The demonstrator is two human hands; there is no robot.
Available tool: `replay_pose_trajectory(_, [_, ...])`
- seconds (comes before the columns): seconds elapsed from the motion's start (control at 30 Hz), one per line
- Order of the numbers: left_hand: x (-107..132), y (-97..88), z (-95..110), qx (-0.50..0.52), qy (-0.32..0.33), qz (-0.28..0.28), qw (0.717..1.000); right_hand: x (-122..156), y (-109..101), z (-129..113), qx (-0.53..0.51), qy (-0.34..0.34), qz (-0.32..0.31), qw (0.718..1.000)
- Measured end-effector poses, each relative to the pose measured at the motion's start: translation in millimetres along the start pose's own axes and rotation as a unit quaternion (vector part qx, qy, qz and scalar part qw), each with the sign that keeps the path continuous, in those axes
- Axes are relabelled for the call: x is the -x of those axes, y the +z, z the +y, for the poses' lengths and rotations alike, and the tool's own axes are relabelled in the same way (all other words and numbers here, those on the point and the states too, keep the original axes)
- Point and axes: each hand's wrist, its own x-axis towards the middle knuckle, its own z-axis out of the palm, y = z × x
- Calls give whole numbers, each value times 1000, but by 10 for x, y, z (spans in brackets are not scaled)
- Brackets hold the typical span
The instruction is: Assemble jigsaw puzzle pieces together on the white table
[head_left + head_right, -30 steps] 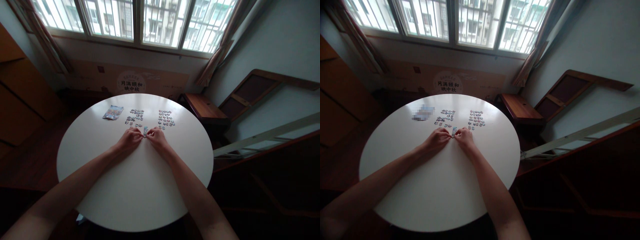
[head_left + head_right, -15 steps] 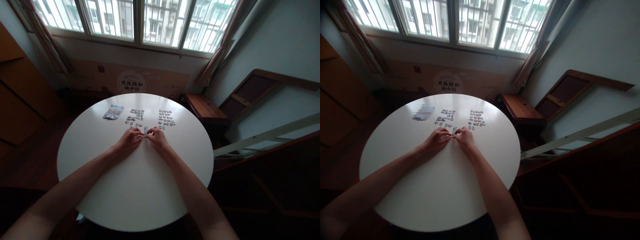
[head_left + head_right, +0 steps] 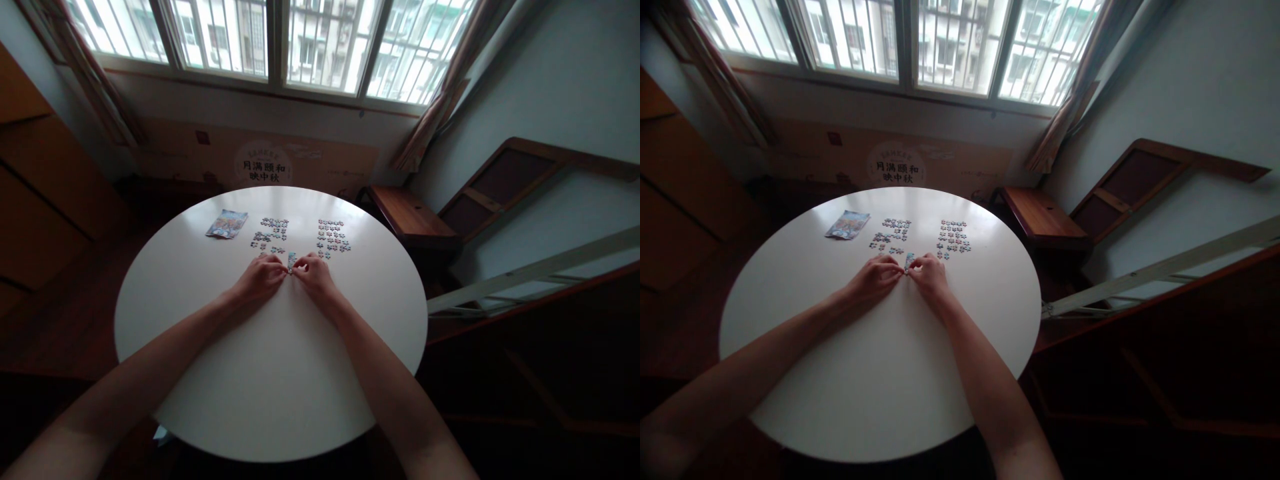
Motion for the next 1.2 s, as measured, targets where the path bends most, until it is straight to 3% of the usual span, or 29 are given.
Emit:
replay_pose_trajectory(0.1, [-4, -26, 4, -8, -27, 14, 1000, -30, -18, 28, -7, 6, 31, 999])
replay_pose_trajectory(0.17, [-6, -48, 12, -22, -79, 9, 997, -39, -30, 41, 2, 16, 44, 999])
replay_pose_trajectory(0.3, [3, -81, 31, -49, -156, -18, 986, -8, -29, 22, 33, 43, 29, 998])
replay_pose_trajectory(0.67, [5, -100, 47, -71, -141, -58, 986, 47, -5, -20, 61, 21, 28, 998])
replay_pose_trajectory(0.93, [10, -91, 22, -75, -135, -53, 987, 56, 7, -33, 68, -76, 5, 995])
replay_pose_trajectory(1.2, [11, -89, 27, -68, -136, -52, 987, 62, 2, -46, 108, -75, -7, 991])
